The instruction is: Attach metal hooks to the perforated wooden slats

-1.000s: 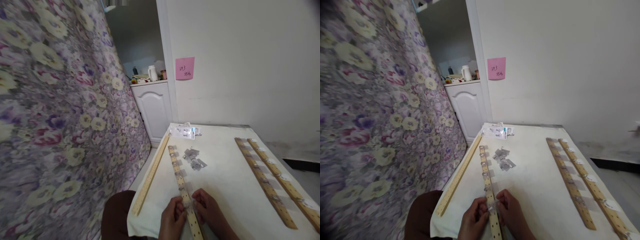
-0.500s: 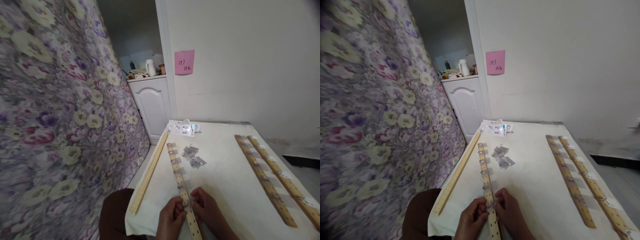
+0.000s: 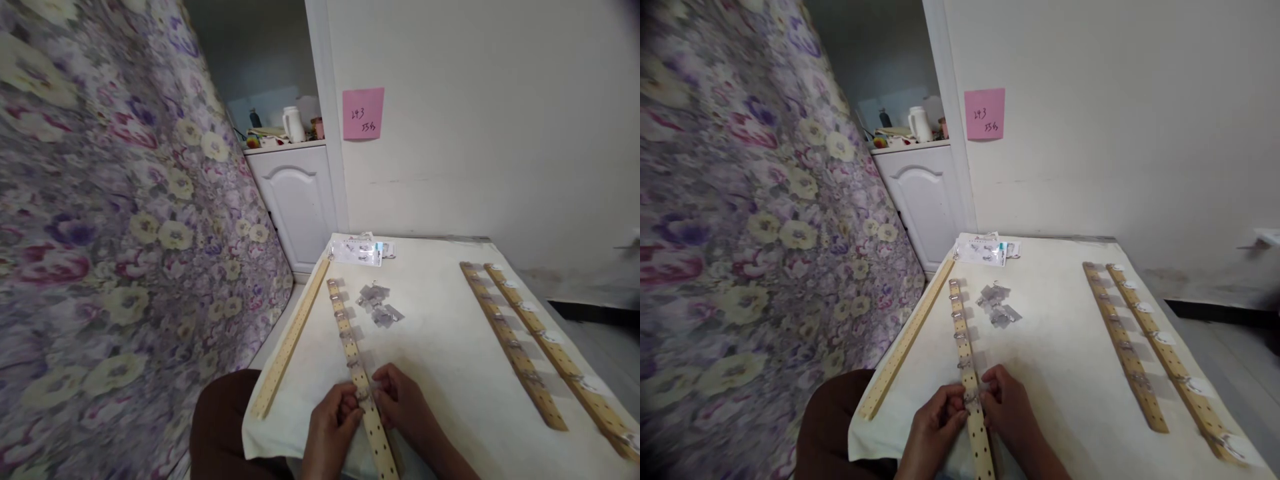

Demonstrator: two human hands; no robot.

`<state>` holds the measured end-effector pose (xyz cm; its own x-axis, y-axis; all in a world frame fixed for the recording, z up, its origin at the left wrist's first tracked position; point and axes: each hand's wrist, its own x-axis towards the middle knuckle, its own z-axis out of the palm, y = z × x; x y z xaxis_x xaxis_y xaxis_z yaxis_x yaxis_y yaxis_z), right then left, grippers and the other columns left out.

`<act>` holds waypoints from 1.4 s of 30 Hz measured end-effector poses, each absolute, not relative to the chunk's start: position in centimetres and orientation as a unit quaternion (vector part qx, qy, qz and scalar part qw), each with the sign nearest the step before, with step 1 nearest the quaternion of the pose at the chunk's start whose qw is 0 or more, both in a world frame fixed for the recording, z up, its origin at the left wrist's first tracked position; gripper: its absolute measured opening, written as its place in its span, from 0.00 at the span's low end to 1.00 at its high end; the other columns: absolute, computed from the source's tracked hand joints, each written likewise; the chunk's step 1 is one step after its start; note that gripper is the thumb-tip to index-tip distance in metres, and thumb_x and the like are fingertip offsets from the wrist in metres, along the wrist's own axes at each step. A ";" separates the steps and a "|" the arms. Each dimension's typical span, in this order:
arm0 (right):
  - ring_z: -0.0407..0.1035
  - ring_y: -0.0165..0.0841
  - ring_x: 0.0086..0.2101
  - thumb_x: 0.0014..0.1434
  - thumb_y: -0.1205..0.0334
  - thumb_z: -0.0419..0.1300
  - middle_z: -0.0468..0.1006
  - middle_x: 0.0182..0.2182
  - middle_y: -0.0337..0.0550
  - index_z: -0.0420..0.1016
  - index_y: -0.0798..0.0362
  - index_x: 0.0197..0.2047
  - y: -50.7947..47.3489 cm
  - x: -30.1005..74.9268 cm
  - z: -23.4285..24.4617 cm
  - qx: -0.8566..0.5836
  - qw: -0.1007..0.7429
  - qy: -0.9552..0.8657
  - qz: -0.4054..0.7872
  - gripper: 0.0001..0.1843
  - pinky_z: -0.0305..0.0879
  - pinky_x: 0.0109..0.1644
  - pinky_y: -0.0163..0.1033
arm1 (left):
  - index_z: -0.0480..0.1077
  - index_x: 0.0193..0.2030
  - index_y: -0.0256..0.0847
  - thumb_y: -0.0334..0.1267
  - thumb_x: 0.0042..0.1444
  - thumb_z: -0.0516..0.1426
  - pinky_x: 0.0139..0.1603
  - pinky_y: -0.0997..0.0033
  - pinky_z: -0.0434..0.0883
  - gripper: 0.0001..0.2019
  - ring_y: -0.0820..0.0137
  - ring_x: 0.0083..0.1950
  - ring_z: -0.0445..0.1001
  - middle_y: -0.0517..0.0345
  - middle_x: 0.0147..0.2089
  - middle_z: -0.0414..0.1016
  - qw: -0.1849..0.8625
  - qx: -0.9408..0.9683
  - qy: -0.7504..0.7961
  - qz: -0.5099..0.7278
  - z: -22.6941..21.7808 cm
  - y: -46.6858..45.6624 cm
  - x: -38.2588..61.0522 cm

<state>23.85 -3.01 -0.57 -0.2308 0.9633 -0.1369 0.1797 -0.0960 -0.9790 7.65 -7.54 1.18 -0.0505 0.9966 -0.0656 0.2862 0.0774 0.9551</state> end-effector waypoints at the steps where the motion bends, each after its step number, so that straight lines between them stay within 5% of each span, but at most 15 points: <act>1: 0.65 0.25 0.18 0.49 0.67 0.55 0.68 0.22 0.31 0.64 0.51 0.35 -3.0 23.8 -0.6 -0.507 0.362 -0.572 0.534 0.08 0.61 0.20 0.30 | 0.72 0.41 0.40 0.34 0.49 0.59 0.35 0.75 0.64 0.11 0.71 0.32 0.67 0.61 0.30 0.69 0.430 0.536 0.597 0.414 1.1 -7.5 7.6; 42: 0.66 0.28 0.20 0.49 0.68 0.54 0.68 0.22 0.33 0.66 0.51 0.35 -3.2 23.7 -0.4 -0.531 0.352 -0.603 0.481 0.07 0.61 0.22 0.31 | 0.71 0.39 0.40 0.34 0.50 0.59 0.33 0.77 0.63 0.09 0.73 0.31 0.66 0.63 0.29 0.68 0.431 0.548 0.590 0.407 1.4 -7.5 7.6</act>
